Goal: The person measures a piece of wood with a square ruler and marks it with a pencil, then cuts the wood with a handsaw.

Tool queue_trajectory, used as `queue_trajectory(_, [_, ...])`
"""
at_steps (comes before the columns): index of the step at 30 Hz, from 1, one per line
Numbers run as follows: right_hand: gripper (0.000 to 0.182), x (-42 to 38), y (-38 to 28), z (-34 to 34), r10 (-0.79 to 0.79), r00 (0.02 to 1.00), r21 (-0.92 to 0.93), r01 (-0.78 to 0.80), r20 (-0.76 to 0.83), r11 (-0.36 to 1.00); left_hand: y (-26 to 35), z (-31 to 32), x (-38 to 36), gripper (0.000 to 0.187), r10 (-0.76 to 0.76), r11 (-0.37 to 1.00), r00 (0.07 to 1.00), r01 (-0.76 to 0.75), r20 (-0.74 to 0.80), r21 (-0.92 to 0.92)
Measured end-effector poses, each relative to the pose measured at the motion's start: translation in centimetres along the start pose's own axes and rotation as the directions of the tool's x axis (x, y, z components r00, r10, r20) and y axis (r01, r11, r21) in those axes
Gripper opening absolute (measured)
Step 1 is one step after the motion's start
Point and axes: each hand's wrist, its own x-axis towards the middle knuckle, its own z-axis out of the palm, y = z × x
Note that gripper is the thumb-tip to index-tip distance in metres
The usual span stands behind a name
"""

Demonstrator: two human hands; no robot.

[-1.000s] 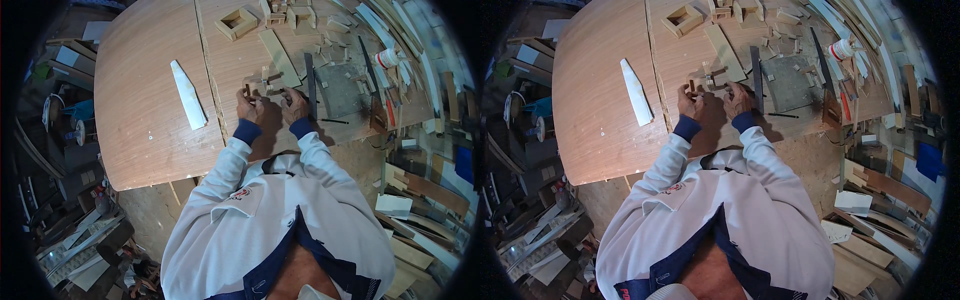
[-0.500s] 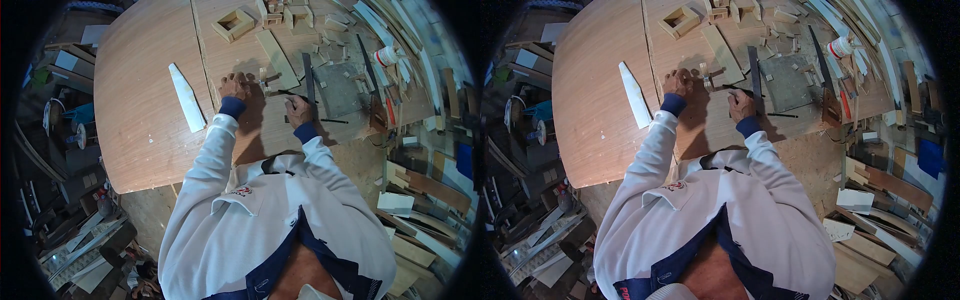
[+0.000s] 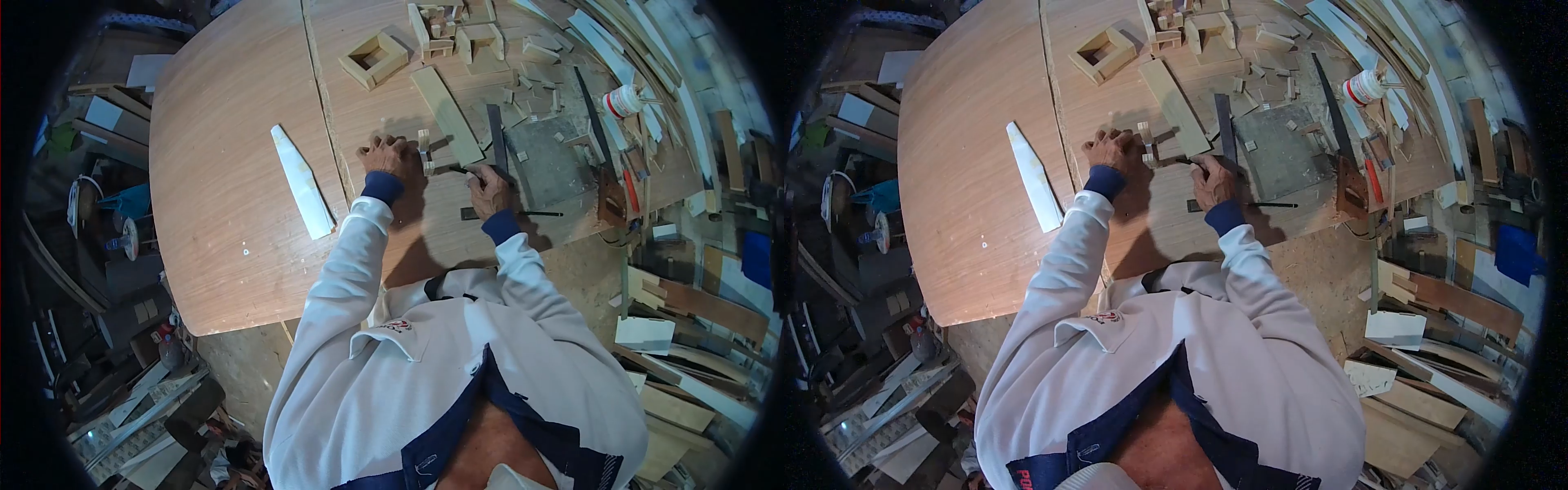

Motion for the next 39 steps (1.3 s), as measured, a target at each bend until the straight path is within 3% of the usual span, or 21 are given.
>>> queue_trajectory(4, [0.024,0.8,1.2,0.1,-0.061,0.995,0.042,0.065,-0.076,0.997,-0.2,-0.3,1.0,0.019,-0.036,0.999,0.998,0.036,-0.044,-0.003])
queue_trajectory(9, [0.023,0.9,0.5,-1.1,-0.002,0.996,0.046,0.006,-0.085,0.999,-0.7,0.3,3.0,0.019,-0.082,0.997,0.995,0.082,-0.058,-0.001])
queue_trajectory(11, [0.023,0.9,0.4,-1.5,-0.004,0.996,0.071,0.011,-0.093,0.997,-0.8,0.6,3.9,0.017,-0.084,0.995,0.987,0.077,-0.138,-0.056])
queue_trajectory(17, [0.02,0.0,-0.4,-3.3,0.049,0.992,0.0,-0.049,-0.113,0.999,-0.4,-0.1,6.1,0.02,-0.152,0.987,0.984,0.155,-0.096,0.029])
queue_trajectory(22, [0.018,-1.3,-0.4,-5.5,0.053,0.97,0.139,-0.02,-0.237,0.99,-0.9,0.7,7.2,0.024,-0.137,0.99,0.984,0.138,-0.115,0.0])
queue_trajectory(26, [0.019,-2.2,0.1,-8.7,0.09,0.955,0.101,-0.064,-0.281,0.993,-1.2,0.1,6.7,0.03,-0.114,0.993,0.99,0.111,-0.078,-0.041])
queue_trajectory(30, [0.02,-2.7,0.4,-12.0,0.175,0.903,0.109,-0.143,-0.393,0.984,-1.7,0.2,6.1,0.034,-0.105,0.991,0.982,0.09,-0.16,-0.094])
queue_trajectory(32, [0.021,-2.3,1.9,-13.8,0.103,0.835,-0.025,-0.138,-0.541,0.99,-2.5,0.4,5.6,0.037,-0.146,0.983,0.964,0.116,-0.224,-0.142])
queue_trajectory(34, [0.023,-1.8,2.6,-15.5,0.143,0.825,0.024,-0.155,-0.546,0.988,-2.1,-1.0,4.1,0.031,-0.127,0.991,0.942,0.111,-0.31,-0.069])
queue_trajectory(36, [0.025,-1.0,3.6,-16.6,0.143,0.816,-0.031,-0.193,-0.56,0.981,-1.7,-2.7,2.4,0.029,-0.186,0.967,0.901,0.097,-0.391,-0.235])
queue_trajectory(38, [0.031,-0.1,4.5,-17.6,0.208,0.833,-0.024,-0.256,-0.512,0.966,-0.5,-4.1,-0.2,0.028,-0.13,0.985,0.874,0.06,-0.469,-0.161])
queue_trajectory(39, [0.035,0.7,5.9,-17.9,0.169,0.842,-0.197,-0.306,-0.512,0.931,-0.3,-4.1,-1.3,0.031,-0.127,0.979,0.857,0.029,-0.499,-0.2])
